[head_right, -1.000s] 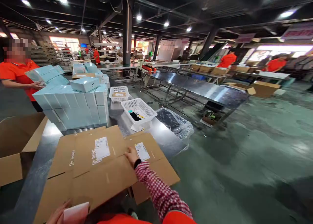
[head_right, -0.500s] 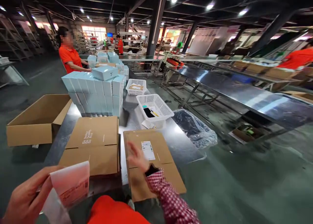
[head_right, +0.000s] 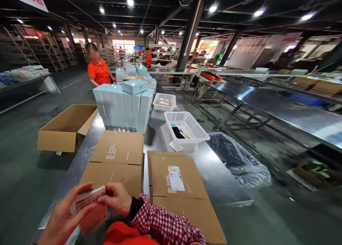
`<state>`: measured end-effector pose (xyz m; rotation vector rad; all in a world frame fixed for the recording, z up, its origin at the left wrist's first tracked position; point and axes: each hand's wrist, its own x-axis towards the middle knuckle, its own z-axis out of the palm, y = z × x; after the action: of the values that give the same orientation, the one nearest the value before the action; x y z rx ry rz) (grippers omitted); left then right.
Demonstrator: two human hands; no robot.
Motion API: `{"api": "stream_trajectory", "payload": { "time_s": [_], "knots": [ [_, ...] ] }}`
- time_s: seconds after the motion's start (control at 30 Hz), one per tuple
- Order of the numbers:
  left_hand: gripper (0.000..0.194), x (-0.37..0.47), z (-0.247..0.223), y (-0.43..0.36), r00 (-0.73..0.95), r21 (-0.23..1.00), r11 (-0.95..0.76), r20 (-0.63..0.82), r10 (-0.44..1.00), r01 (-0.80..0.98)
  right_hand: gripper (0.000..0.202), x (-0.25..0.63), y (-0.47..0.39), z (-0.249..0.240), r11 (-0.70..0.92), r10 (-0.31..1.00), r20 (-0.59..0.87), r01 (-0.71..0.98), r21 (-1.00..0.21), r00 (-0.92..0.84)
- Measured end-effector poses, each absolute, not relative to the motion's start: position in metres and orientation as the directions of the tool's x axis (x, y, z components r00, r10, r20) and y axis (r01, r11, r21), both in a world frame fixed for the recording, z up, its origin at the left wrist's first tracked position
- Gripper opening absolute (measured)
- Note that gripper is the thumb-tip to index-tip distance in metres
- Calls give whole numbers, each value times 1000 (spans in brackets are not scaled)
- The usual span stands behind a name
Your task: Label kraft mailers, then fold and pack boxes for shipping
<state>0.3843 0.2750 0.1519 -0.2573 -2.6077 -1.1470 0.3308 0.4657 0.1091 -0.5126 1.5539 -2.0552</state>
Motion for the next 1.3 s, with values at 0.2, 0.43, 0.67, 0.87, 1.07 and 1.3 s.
{"api": "stream_trajectory", "payload": {
  "time_s": [0.2,0.43,0.67,0.87,1.07,1.3],
  "knots": [
    [38,374,123,281,-977,922,387,109,-183,30,43,322,464,115,-26,-444,99,-98,-995,-891],
    [57,357,109,287,-979,931,365,61,-193,-14,32,310,460,118,158,-338,241,-307,-938,-910],
    [53,334,74,258,-997,834,552,58,-43,25,26,284,450,95,191,-163,271,-300,-934,-949],
    [40,337,33,224,-974,657,723,85,211,213,23,162,479,84,91,132,176,-165,-982,-976],
    [35,330,-3,233,-876,527,721,418,241,450,54,104,475,57,580,-196,31,-141,-802,-980],
    [34,323,-30,234,-859,559,680,462,221,475,87,113,465,54,793,-155,25,-139,-593,-988]
  ]
}}
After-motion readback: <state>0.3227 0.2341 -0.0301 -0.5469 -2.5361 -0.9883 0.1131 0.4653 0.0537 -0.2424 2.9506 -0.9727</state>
